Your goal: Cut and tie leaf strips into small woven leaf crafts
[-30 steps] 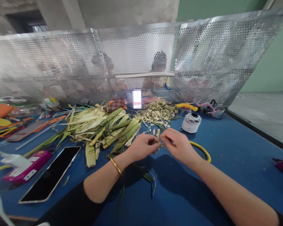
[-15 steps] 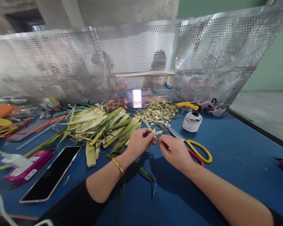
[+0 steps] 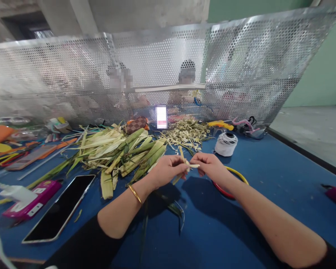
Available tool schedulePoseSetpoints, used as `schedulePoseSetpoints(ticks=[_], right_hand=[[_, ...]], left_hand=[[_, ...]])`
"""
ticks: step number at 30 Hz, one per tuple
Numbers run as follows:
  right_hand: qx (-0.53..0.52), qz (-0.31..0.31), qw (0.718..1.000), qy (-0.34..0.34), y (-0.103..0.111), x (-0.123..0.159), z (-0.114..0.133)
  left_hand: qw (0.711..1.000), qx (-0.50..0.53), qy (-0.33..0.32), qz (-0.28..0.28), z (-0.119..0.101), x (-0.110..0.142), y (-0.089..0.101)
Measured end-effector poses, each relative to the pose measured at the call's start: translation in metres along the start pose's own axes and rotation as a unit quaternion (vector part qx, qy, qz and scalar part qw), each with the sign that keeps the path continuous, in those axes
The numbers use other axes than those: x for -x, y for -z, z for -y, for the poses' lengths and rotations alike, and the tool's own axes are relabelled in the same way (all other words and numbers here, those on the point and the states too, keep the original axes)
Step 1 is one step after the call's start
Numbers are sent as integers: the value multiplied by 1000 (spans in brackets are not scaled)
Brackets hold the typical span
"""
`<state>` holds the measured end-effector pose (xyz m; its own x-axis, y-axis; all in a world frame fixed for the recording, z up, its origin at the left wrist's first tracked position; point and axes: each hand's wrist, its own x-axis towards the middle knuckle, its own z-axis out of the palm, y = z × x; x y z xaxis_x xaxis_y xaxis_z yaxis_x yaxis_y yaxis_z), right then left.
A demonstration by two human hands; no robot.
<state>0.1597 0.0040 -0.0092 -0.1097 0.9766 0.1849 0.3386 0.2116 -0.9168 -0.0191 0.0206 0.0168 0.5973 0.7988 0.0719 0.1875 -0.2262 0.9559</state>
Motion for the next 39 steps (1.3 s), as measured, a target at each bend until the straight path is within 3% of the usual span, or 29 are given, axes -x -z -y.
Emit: schedulePoseSetpoints(ticks=[3,6,11,14,16,18,21,25,27,30,32,34,36,39], right_hand=[[-4,10,1000,-23,-9,3,-1],[112,-39,992,47,-18,11,4],[348,-53,906,236,-23,22,10],[419,-36,860,289,-21,25,13],[430,-36,852,297,-16,25,15],[415,-46,864,282,-10,23,18],[339,-55,914,215,0,17,18],[110,18,993,38,5,6,12],[-20,43,998,-43,2,4,8],[-128,34,986,-98,-8,5,5],[-130,20,986,-103,-16,9,5],[-61,-11,996,-69,-23,12,8],[60,-55,997,11,-26,17,11],[202,-97,966,128,-24,21,18]], left_hand=[[998,43,2,-55,5,-3,-1],[993,19,-10,-114,10,-5,-3],[988,-59,-22,-143,12,-4,-6],[982,-116,-39,-143,11,-3,-7],[980,-141,-40,-131,9,-2,-7],[982,-151,-32,-106,8,-2,-5],[988,-148,-31,-31,5,0,-2],[994,-79,-33,63,0,3,-1],[999,-21,-22,44,0,2,-2],[998,41,3,-48,4,-1,-4],[994,40,12,-104,8,-4,-5],[990,12,14,-136,11,-6,-6],[989,-29,12,-144,14,-6,-7],[974,-161,-27,-156,15,-3,-8]])
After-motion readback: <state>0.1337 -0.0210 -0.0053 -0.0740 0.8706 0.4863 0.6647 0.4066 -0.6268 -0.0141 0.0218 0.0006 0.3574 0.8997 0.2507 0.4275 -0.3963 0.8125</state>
